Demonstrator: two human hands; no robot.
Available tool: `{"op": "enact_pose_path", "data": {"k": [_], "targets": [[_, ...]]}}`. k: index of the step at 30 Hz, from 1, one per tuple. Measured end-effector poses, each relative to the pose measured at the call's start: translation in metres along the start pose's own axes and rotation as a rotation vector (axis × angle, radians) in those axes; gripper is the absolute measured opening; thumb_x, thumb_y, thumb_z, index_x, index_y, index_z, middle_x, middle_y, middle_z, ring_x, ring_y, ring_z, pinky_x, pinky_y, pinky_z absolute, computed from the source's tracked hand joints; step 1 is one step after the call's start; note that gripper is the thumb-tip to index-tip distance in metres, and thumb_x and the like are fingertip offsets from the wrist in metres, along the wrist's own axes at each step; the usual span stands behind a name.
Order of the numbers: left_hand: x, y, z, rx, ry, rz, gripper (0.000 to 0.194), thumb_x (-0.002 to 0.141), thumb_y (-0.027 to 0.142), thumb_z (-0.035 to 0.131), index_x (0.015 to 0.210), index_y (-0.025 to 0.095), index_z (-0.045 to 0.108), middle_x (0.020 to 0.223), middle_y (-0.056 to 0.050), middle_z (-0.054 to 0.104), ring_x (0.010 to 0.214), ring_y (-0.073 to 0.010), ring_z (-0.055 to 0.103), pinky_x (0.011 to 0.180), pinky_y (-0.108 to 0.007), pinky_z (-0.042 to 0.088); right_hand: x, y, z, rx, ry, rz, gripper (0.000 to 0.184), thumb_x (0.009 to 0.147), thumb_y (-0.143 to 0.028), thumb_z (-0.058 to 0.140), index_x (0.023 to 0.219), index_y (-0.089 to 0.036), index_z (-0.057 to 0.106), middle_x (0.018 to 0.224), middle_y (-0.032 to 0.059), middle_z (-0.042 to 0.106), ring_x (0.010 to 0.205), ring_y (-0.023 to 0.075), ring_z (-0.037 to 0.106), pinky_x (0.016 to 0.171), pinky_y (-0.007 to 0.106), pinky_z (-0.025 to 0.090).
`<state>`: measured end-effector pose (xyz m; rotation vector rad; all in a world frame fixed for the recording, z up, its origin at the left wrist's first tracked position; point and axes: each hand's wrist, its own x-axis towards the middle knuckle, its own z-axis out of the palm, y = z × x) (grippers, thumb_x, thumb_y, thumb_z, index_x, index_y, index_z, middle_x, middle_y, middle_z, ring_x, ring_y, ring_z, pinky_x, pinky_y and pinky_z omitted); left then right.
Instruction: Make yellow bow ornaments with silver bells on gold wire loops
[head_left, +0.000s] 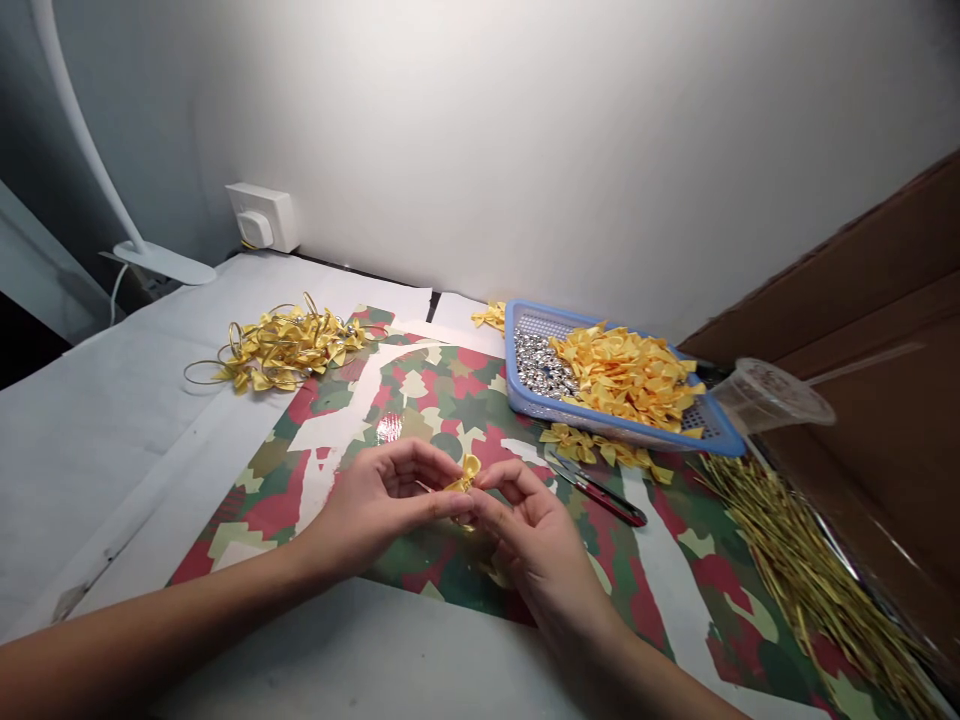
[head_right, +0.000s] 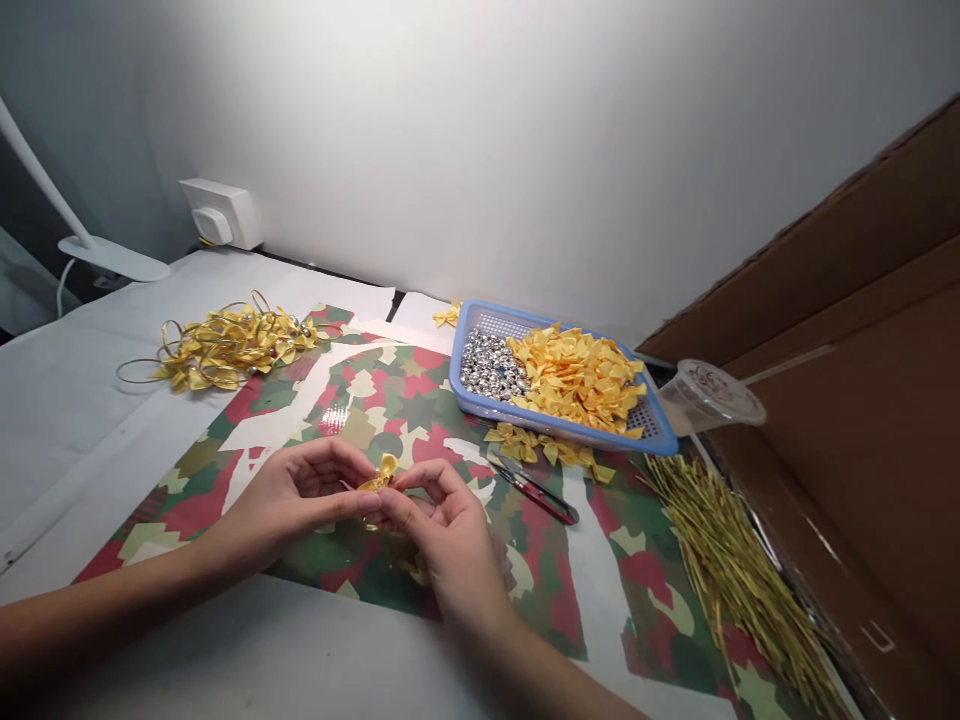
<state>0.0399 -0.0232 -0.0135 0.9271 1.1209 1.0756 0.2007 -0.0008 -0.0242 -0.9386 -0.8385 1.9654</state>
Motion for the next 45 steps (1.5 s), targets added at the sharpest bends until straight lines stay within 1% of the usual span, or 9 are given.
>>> {"op": "enact_pose_path", "data": {"k": [7, 13, 16, 22, 26, 31, 34, 39, 45], "targets": [[0.002, 0.003, 0.001, -0.020, 0.009, 0.028, 0.016, 0.070, 0.022, 0.078, 0.077, 0.017, 0.065, 0.072, 0.003, 0.071, 0.069, -0.0115, 0.070, 0.064, -0.018, 0.054, 0.006, 0.006, -0.002, 0.113, 0.017, -0.023, 0.030, 0.058, -0.027, 0.088, 0.065, -0.019, 0.060, 0.064, -0.0073, 0.061, 0.054, 0.0061, 0.063, 0.053, 0.013, 0.051], [-0.001, 0.004, 0.004, -0.051, -0.001, 0.041, 0.018, 0.072, 0.021, 0.078, 0.074, 0.017, 0.061, 0.068, 0.005, 0.069, 0.066, -0.0101, 0.069, 0.062, -0.017, 0.054, 0.005, 0.006, -0.001, 0.056, 0.036, -0.039, 0.032, 0.058, -0.030, 0.088, 0.064, -0.019, 0.058, 0.064, -0.0070, 0.062, 0.053, 0.0065, 0.062, 0.057, 0.016, 0.053], [-0.002, 0.001, 0.003, -0.046, -0.023, 0.067, 0.017, 0.075, 0.023, 0.076, 0.076, 0.018, 0.060, 0.071, 0.005, 0.067, 0.068, -0.0090, 0.068, 0.064, -0.017, 0.053, 0.002, 0.004, 0.000, 0.049, 0.024, -0.066, 0.031, 0.061, -0.029, 0.086, 0.064, -0.019, 0.057, 0.065, -0.0074, 0.062, 0.054, 0.0056, 0.062, 0.057, 0.015, 0.052], [-0.003, -0.002, 0.001, 0.049, 0.000, 0.151, 0.017, 0.078, 0.025, 0.074, 0.080, 0.019, 0.059, 0.077, 0.005, 0.060, 0.070, -0.0070, 0.059, 0.064, -0.016, 0.048, 0.000, 0.002, 0.000, 0.021, -0.033, -0.090, 0.026, 0.068, -0.027, 0.083, 0.071, -0.020, 0.058, 0.072, -0.0067, 0.064, 0.058, 0.0050, 0.064, 0.058, 0.013, 0.051], [-0.004, -0.002, 0.000, 0.041, 0.007, 0.170, 0.016, 0.079, 0.026, 0.072, 0.082, 0.020, 0.057, 0.080, 0.005, 0.057, 0.071, -0.0079, 0.058, 0.065, -0.017, 0.049, 0.000, 0.001, -0.001, -0.034, -0.056, -0.115, 0.025, 0.070, -0.026, 0.082, 0.072, -0.020, 0.058, 0.076, -0.0066, 0.065, 0.064, 0.0059, 0.067, 0.065, 0.015, 0.054], [-0.004, -0.003, -0.001, 0.036, -0.007, 0.124, 0.018, 0.081, 0.029, 0.071, 0.092, 0.023, 0.058, 0.082, 0.004, 0.062, 0.076, -0.0099, 0.061, 0.067, -0.019, 0.050, -0.002, -0.003, 0.000, -0.126, -0.052, -0.189, 0.023, 0.072, -0.026, 0.080, 0.073, -0.020, 0.058, 0.075, -0.0064, 0.066, 0.067, 0.0050, 0.067, 0.066, 0.013, 0.055], [-0.002, -0.001, -0.001, 0.019, -0.003, 0.048, 0.023, 0.077, 0.030, 0.074, 0.096, 0.022, 0.063, 0.079, 0.003, 0.068, 0.077, -0.0113, 0.065, 0.070, -0.020, 0.051, -0.002, -0.004, 0.001, -0.149, -0.023, -0.244, 0.024, 0.071, -0.026, 0.080, 0.072, -0.020, 0.057, 0.075, -0.0067, 0.064, 0.066, 0.0048, 0.066, 0.067, 0.014, 0.056], [0.002, 0.001, -0.004, -0.060, 0.042, -0.181, 0.027, 0.067, 0.030, 0.082, 0.088, 0.019, 0.071, 0.082, -0.002, 0.076, 0.080, -0.0147, 0.069, 0.077, -0.023, 0.052, -0.002, -0.001, -0.001, -0.164, 0.035, -0.309, 0.028, 0.071, -0.026, 0.080, 0.068, -0.019, 0.053, 0.073, -0.0068, 0.061, 0.064, 0.0050, 0.064, 0.065, 0.015, 0.055], [0.003, 0.002, -0.007, -0.078, -0.029, -0.228, 0.017, 0.068, 0.032, 0.080, 0.077, 0.019, 0.075, 0.078, -0.002, 0.076, 0.076, -0.0143, 0.068, 0.075, -0.024, 0.051, -0.004, 0.000, 0.000, -0.217, 0.054, -0.308, 0.027, 0.070, -0.027, 0.080, 0.067, -0.020, 0.054, 0.072, -0.0056, 0.060, 0.065, 0.0078, 0.064, 0.066, 0.018, 0.057]]}}
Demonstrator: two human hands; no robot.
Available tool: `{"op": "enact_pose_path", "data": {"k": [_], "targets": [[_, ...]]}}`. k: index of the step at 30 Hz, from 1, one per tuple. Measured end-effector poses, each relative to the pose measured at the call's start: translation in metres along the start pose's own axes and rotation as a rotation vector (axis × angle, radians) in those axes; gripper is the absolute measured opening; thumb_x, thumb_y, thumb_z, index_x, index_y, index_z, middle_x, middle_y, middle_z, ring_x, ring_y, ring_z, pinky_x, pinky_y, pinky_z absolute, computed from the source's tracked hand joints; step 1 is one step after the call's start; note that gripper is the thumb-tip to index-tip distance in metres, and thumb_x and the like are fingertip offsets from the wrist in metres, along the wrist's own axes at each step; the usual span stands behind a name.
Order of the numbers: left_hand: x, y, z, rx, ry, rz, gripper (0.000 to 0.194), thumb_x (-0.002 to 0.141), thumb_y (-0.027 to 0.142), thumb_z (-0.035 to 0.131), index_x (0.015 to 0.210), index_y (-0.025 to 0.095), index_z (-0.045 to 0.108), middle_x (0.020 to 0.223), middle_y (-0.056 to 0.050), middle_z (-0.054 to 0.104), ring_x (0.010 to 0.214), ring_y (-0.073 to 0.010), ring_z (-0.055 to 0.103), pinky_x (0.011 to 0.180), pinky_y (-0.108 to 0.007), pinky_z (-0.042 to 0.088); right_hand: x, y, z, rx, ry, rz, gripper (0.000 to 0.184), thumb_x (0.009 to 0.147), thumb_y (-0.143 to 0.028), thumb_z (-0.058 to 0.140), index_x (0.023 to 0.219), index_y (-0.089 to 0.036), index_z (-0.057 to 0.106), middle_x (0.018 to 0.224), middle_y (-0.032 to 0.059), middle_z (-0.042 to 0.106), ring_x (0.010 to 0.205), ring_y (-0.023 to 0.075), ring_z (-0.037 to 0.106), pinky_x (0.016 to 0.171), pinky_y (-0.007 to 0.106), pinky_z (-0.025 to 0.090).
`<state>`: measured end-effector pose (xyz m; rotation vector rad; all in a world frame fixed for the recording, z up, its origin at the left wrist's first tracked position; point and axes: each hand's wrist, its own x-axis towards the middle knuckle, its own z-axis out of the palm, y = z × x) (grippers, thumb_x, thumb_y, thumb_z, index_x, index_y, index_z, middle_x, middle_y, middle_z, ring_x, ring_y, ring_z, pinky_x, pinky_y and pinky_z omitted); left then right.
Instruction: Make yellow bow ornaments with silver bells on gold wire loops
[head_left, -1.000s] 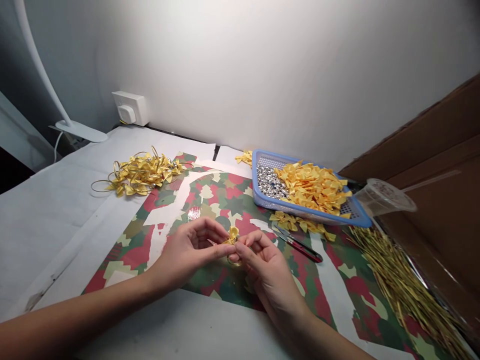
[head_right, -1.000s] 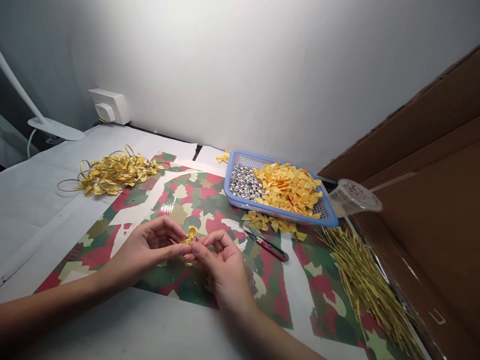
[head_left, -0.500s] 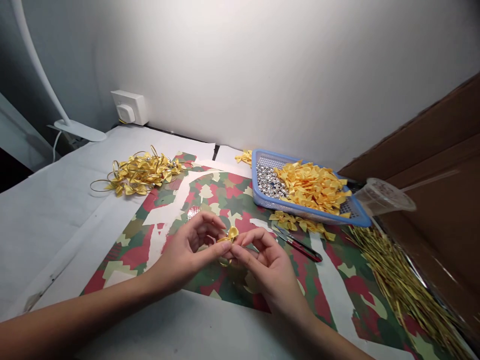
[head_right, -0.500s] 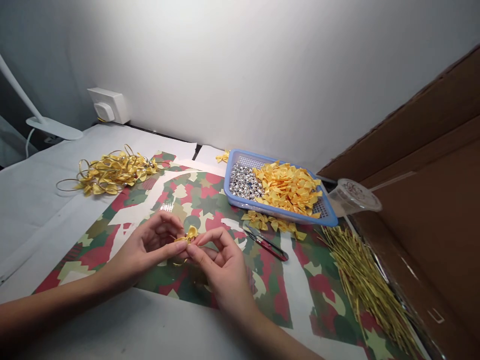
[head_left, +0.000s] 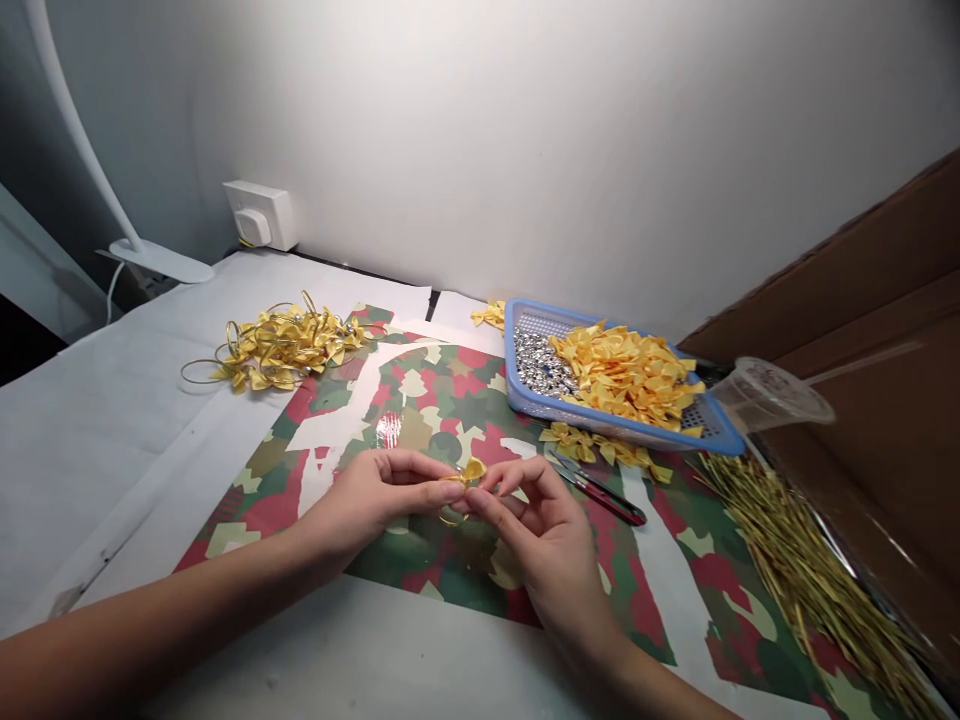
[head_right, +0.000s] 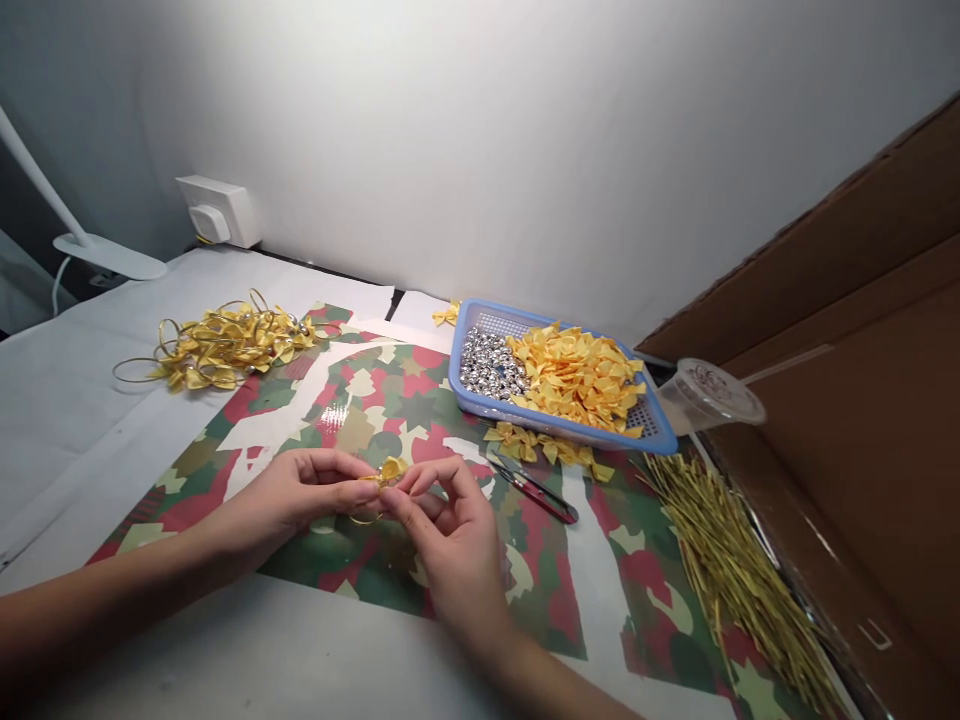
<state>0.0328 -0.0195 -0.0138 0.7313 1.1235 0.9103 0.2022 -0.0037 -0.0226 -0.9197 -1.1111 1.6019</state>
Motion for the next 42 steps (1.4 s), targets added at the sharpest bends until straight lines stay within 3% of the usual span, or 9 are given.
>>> {"op": "enact_pose_path", "data": {"k": [8, 15, 26, 42], "targets": [[0.001, 0.006, 0.001, 0.185, -0.058, 0.023, 0.020, 0.076, 0.036, 0.071, 0.074, 0.017, 0.074, 0.076, -0.002, 0.071, 0.069, -0.0123, 0.062, 0.066, -0.022, 0.050, 0.001, 0.000, 0.000, -0.027, -0.002, -0.052, 0.027, 0.072, -0.027, 0.079, 0.066, -0.020, 0.053, 0.071, -0.0046, 0.060, 0.063, 0.0080, 0.064, 0.064, 0.019, 0.057], [0.000, 0.003, 0.000, 0.267, -0.021, 0.071, 0.024, 0.079, 0.039, 0.066, 0.076, 0.015, 0.069, 0.073, 0.000, 0.064, 0.060, -0.0107, 0.059, 0.059, -0.021, 0.048, 0.001, -0.005, 0.001, -0.021, -0.007, -0.121, 0.025, 0.074, -0.026, 0.077, 0.068, -0.021, 0.053, 0.072, -0.0052, 0.062, 0.062, 0.0093, 0.066, 0.067, 0.023, 0.058], [-0.011, 0.004, 0.009, 0.467, 0.087, 0.348, 0.018, 0.081, 0.031, 0.062, 0.073, 0.016, 0.069, 0.071, -0.002, 0.068, 0.061, -0.0127, 0.059, 0.056, -0.021, 0.050, 0.000, -0.003, 0.003, -0.025, -0.038, -0.042, 0.029, 0.070, -0.027, 0.080, 0.068, -0.021, 0.051, 0.072, -0.0050, 0.060, 0.063, 0.0096, 0.065, 0.064, 0.020, 0.057], [-0.013, 0.004, 0.010, 0.514, 0.086, 0.393, 0.024, 0.082, 0.034, 0.060, 0.071, 0.015, 0.067, 0.069, -0.003, 0.065, 0.059, -0.0137, 0.057, 0.052, -0.023, 0.050, -0.003, -0.001, 0.002, -0.023, -0.071, -0.024, 0.023, 0.074, -0.024, 0.076, 0.072, -0.022, 0.054, 0.078, -0.0042, 0.060, 0.064, 0.0086, 0.066, 0.061, 0.017, 0.056]]}}
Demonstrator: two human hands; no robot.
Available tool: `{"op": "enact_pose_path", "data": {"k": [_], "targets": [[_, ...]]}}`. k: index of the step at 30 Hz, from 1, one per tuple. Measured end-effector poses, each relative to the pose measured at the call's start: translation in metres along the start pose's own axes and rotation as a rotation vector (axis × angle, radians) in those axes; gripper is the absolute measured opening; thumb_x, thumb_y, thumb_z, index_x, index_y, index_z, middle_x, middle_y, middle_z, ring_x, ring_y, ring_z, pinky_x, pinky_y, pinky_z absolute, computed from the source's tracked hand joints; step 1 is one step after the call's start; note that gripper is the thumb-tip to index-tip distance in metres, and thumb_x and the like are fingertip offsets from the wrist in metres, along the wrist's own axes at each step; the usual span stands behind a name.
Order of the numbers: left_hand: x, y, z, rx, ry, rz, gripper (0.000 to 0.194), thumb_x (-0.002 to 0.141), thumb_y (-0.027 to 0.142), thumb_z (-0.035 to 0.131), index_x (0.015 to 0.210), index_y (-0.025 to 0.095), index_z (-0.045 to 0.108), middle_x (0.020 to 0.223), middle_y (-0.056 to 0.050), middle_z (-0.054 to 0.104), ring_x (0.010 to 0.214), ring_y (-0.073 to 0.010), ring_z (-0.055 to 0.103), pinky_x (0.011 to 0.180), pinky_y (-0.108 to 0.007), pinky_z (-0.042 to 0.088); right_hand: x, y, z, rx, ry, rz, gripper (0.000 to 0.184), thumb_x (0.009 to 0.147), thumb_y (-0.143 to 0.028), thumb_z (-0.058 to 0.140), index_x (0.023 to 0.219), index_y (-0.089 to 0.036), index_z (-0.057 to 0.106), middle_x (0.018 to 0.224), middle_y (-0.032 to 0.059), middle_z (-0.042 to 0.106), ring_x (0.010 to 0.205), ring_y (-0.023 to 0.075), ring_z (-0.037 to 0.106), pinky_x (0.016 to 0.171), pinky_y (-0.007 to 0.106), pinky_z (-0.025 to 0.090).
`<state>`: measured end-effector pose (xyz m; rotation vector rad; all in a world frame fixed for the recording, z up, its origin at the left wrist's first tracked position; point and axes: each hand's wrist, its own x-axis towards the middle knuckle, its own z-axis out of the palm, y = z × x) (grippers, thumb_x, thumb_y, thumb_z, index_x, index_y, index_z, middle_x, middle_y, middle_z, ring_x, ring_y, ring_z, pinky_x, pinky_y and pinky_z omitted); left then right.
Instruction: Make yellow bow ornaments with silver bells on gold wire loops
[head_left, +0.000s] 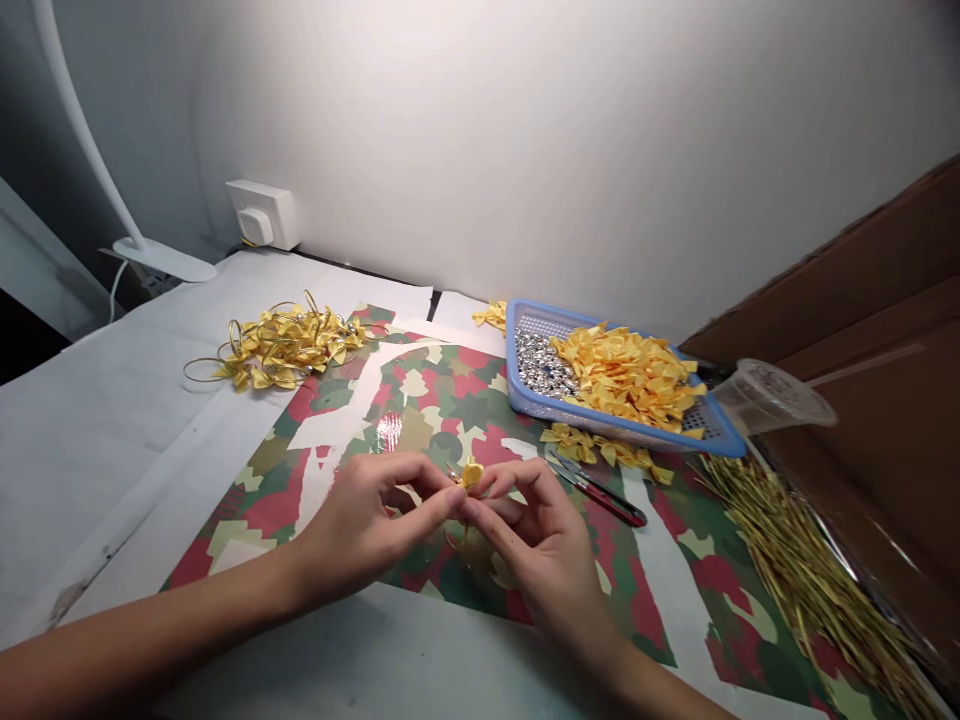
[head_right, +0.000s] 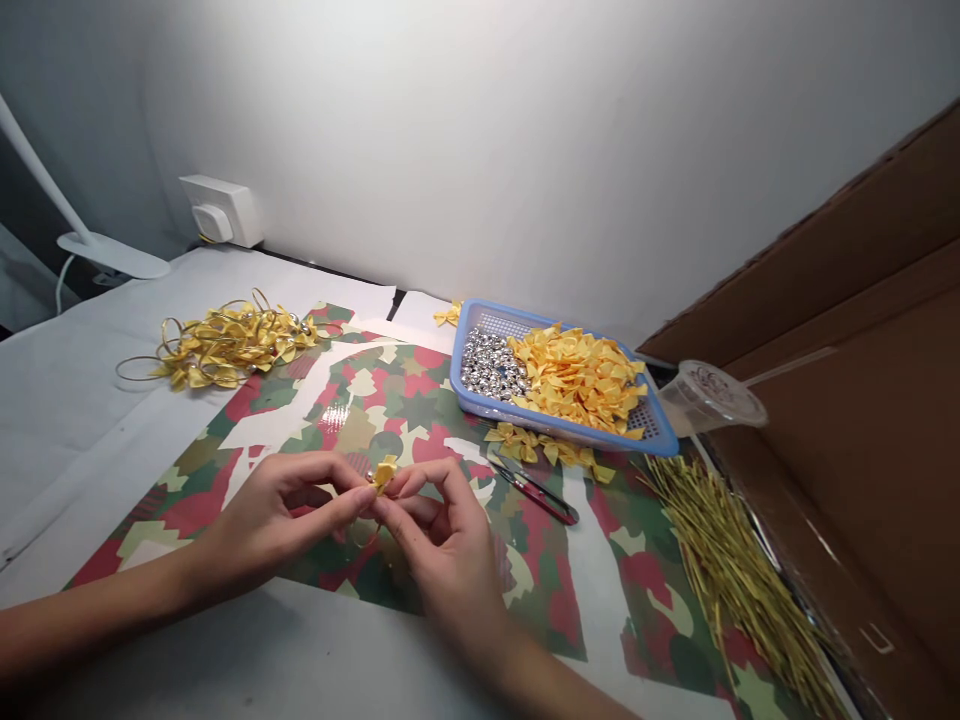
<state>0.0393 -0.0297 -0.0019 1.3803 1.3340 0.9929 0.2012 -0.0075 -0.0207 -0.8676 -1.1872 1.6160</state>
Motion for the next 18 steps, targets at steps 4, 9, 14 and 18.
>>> {"op": "enact_pose_path", "data": {"k": [4, 9, 14, 18], "targets": [[0.001, -0.001, -0.001, 0.016, 0.026, 0.018, 0.024, 0.084, 0.034, 0.058, 0.070, 0.015, 0.063, 0.066, -0.002, 0.061, 0.059, -0.0133, 0.055, 0.052, -0.023, 0.049, 0.003, -0.005, -0.003, -0.073, -0.072, 0.038, 0.014, 0.079, -0.029, 0.072, 0.084, -0.023, 0.060, 0.085, -0.0009, 0.066, 0.073, 0.0130, 0.069, 0.065, 0.022, 0.058], [0.003, -0.001, -0.002, 0.089, 0.053, 0.063, 0.022, 0.083, 0.029, 0.057, 0.065, 0.016, 0.060, 0.063, 0.000, 0.060, 0.057, -0.0119, 0.053, 0.051, -0.021, 0.046, 0.008, -0.015, -0.009, -0.295, -0.183, 0.048, 0.007, 0.081, -0.026, 0.066, 0.087, -0.022, 0.066, 0.085, 0.0019, 0.070, 0.082, 0.0162, 0.069, 0.075, 0.027, 0.057], [0.001, -0.001, -0.002, 0.124, 0.039, 0.064, 0.023, 0.083, 0.030, 0.057, 0.066, 0.015, 0.062, 0.062, -0.001, 0.060, 0.055, -0.0117, 0.053, 0.048, -0.020, 0.044, 0.007, -0.020, -0.012, -0.483, -0.132, -0.080, 0.003, 0.080, -0.024, 0.067, 0.082, -0.023, 0.065, 0.080, 0.0011, 0.069, 0.076, 0.0170, 0.066, 0.071, 0.029, 0.055], [0.001, -0.002, -0.001, 0.142, 0.024, 0.055, 0.023, 0.083, 0.031, 0.057, 0.066, 0.015, 0.062, 0.062, -0.001, 0.060, 0.053, -0.0113, 0.052, 0.045, -0.020, 0.042, 0.008, -0.025, -0.012, -0.528, -0.132, -0.066, 0.006, 0.082, -0.029, 0.064, 0.079, -0.023, 0.064, 0.077, 0.0009, 0.065, 0.072, 0.0167, 0.060, 0.059, 0.026, 0.049]]}}
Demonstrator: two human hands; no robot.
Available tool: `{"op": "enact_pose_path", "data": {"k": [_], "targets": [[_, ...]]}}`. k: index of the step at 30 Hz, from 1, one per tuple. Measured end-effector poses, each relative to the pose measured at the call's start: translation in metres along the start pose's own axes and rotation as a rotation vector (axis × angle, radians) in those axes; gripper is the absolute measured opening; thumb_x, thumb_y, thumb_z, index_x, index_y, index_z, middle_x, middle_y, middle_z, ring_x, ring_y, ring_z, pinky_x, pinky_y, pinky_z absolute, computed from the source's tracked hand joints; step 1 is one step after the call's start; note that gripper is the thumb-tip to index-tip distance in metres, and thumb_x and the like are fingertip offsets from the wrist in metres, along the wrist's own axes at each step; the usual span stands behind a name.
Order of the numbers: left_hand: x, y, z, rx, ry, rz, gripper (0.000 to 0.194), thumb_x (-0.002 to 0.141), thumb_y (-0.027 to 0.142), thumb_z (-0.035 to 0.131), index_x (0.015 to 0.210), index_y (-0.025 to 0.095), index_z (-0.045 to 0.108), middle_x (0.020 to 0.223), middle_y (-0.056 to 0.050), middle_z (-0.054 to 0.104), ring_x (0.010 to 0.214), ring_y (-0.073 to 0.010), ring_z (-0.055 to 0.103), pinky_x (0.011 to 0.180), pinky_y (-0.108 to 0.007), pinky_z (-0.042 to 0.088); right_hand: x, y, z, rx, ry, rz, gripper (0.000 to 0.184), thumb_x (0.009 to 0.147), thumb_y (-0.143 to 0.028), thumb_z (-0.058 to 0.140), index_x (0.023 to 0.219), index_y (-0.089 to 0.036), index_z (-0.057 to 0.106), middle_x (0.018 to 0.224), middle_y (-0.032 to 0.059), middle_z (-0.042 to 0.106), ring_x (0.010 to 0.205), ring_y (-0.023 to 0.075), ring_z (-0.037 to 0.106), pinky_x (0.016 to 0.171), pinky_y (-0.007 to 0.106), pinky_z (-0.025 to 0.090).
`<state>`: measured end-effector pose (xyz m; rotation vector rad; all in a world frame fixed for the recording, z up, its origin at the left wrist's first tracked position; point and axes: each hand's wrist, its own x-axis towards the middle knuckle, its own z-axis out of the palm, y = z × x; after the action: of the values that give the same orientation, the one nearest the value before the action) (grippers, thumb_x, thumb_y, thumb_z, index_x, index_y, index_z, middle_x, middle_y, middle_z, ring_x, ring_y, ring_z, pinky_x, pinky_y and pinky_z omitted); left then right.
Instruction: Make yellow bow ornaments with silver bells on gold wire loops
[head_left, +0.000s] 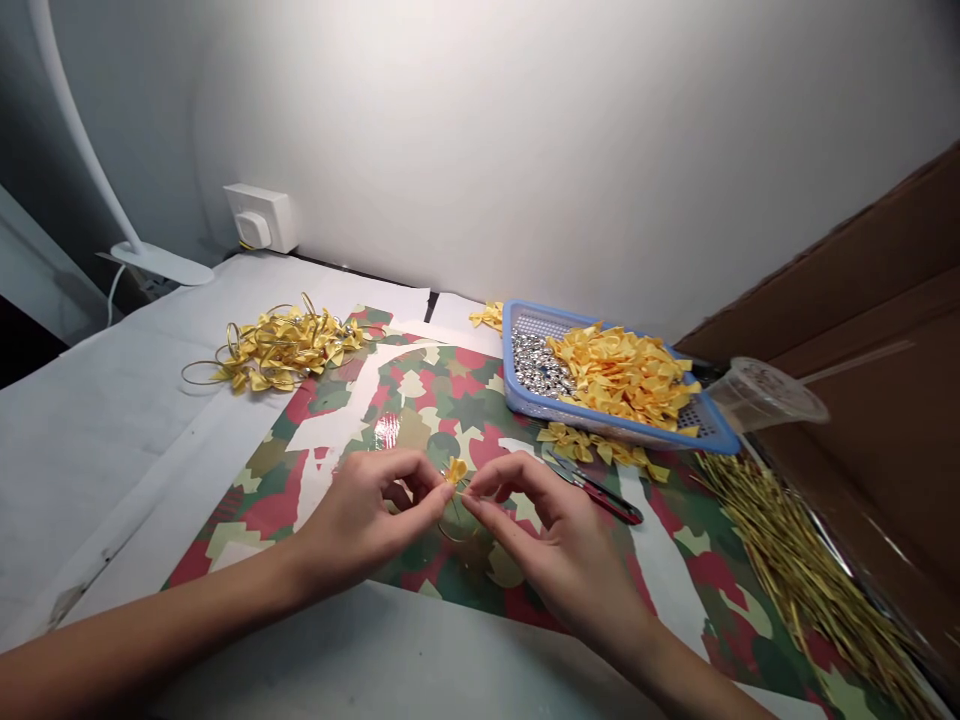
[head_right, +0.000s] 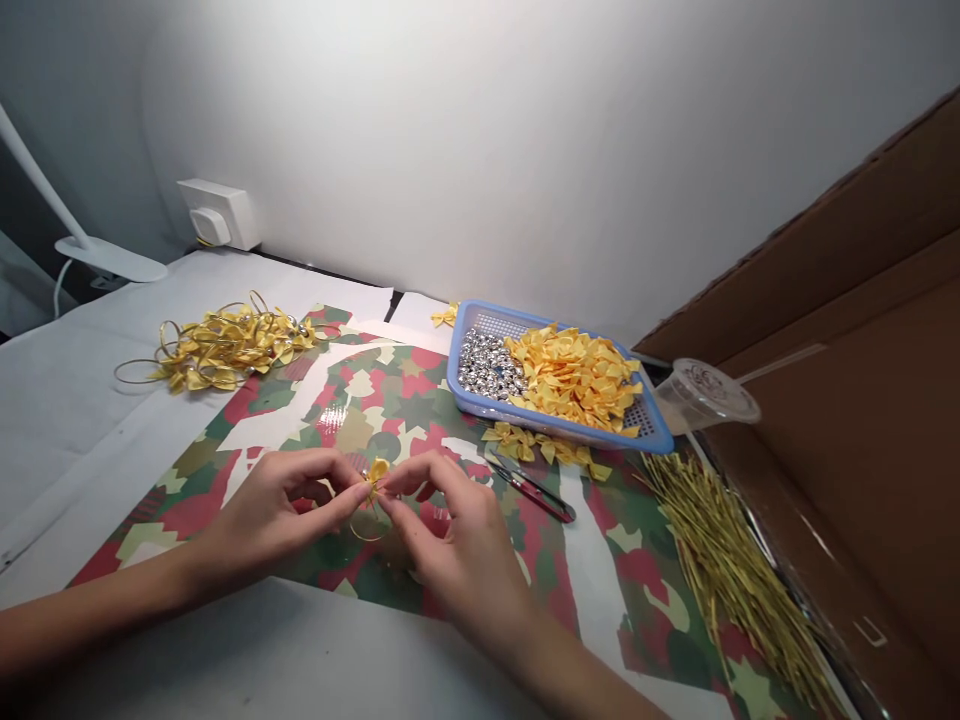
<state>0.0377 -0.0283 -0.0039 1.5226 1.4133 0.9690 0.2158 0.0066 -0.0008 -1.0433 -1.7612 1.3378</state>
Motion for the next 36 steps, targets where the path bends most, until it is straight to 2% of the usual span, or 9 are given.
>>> {"op": "enact_pose_path", "data": {"k": [7, 11, 14, 17, 20, 22, 25, 31, 36], "targets": [[0.003, -0.004, 0.000, -0.008, 0.014, -0.003, 0.026, 0.083, 0.033, 0.057, 0.065, 0.015, 0.059, 0.061, 0.000, 0.057, 0.051, -0.0097, 0.048, 0.044, -0.020, 0.041, 0.007, -0.002, -0.010, 0.404, -0.166, 0.206, 0.020, 0.078, -0.032, 0.072, 0.074, -0.021, 0.055, 0.075, -0.0038, 0.056, 0.069, 0.0104, 0.054, 0.063, 0.020, 0.046], [0.004, -0.005, 0.000, -0.008, 0.018, 0.011, 0.025, 0.082, 0.031, 0.056, 0.065, 0.014, 0.061, 0.061, 0.000, 0.059, 0.050, -0.0091, 0.048, 0.044, -0.019, 0.039, 0.008, 0.003, -0.011, 0.543, -0.267, 0.230, 0.020, 0.082, -0.031, 0.070, 0.078, -0.022, 0.052, 0.080, -0.0043, 0.056, 0.077, 0.0094, 0.057, 0.070, 0.019, 0.046], [0.002, -0.004, 0.000, -0.006, -0.002, 0.017, 0.024, 0.082, 0.030, 0.056, 0.065, 0.014, 0.061, 0.061, 0.000, 0.060, 0.051, -0.0094, 0.050, 0.045, -0.019, 0.040, 0.008, 0.000, -0.011, 0.411, -0.240, 0.170, 0.016, 0.085, -0.030, 0.065, 0.082, -0.022, 0.052, 0.081, -0.0040, 0.053, 0.073, 0.0089, 0.055, 0.066, 0.019, 0.045], [0.001, -0.004, 0.000, -0.037, -0.008, 0.023, 0.023, 0.083, 0.030, 0.056, 0.066, 0.014, 0.060, 0.062, 0.000, 0.060, 0.052, -0.0094, 0.052, 0.046, -0.018, 0.043, 0.007, -0.006, -0.011, 0.092, -0.176, 0.074, 0.010, 0.084, -0.027, 0.064, 0.083, -0.022, 0.056, 0.080, -0.0024, 0.054, 0.070, 0.0110, 0.053, 0.057, 0.020, 0.043], [0.001, -0.004, 0.000, -0.046, 0.002, 0.050, 0.022, 0.084, 0.029, 0.056, 0.068, 0.014, 0.062, 0.063, 0.000, 0.061, 0.055, -0.0099, 0.054, 0.048, -0.018, 0.044, 0.006, -0.009, -0.010, -0.161, -0.185, -0.025, 0.003, 0.082, -0.023, 0.062, 0.080, -0.021, 0.061, 0.075, -0.0008, 0.061, 0.065, 0.0126, 0.053, 0.057, 0.023, 0.042], [0.001, -0.004, 0.000, -0.038, 0.003, 0.055, 0.022, 0.084, 0.029, 0.057, 0.069, 0.014, 0.063, 0.063, -0.001, 0.061, 0.056, -0.0105, 0.055, 0.049, -0.019, 0.045, 0.006, -0.009, -0.008, -0.221, -0.194, -0.055, 0.007, 0.083, -0.021, 0.060, 0.076, -0.020, 0.063, 0.071, -0.0002, 0.063, 0.063, 0.0129, 0.054, 0.058, 0.023, 0.043], [0.002, -0.004, 0.001, -0.053, -0.002, 0.037, 0.022, 0.085, 0.029, 0.057, 0.070, 0.014, 0.063, 0.064, -0.001, 0.062, 0.055, -0.0106, 0.055, 0.049, -0.019, 0.046, 0.005, -0.008, -0.006, -0.179, -0.198, -0.006, 0.015, 0.084, -0.025, 0.057, 0.072, -0.018, 0.063, 0.067, 0.0006, 0.063, 0.061, 0.0133, 0.055, 0.055, 0.024, 0.042], [0.001, -0.007, 0.002, -0.059, -0.017, 0.051, 0.020, 0.085, 0.028, 0.056, 0.074, 0.014, 0.065, 0.068, -0.002, 0.065, 0.054, -0.0102, 0.057, 0.048, -0.019, 0.048, 0.005, -0.005, -0.002, 0.127, -0.238, 0.276, 0.026, 0.082, -0.041, 0.061, 0.074, -0.017, 0.059, 0.058, -0.0035, 0.054, 0.052, 0.0094, 0.048, 0.048, 0.021, 0.036], [0.000, -0.008, 0.003, -0.091, -0.010, 0.004, 0.019, 0.080, 0.031, 0.062, 0.074, 0.014, 0.064, 0.070, -0.001, 0.063, 0.054, -0.0107, 0.057, 0.046, -0.020, 0.050, 0.005, -0.003, 0.001, 0.213, -0.201, 0.308, 0.033, 0.076, -0.048, 0.067, 0.071, -0.017, 0.057, 0.056, -0.0046, 0.053, 0.051, 0.0082, 0.047, 0.048, 0.019, 0.037]]}}
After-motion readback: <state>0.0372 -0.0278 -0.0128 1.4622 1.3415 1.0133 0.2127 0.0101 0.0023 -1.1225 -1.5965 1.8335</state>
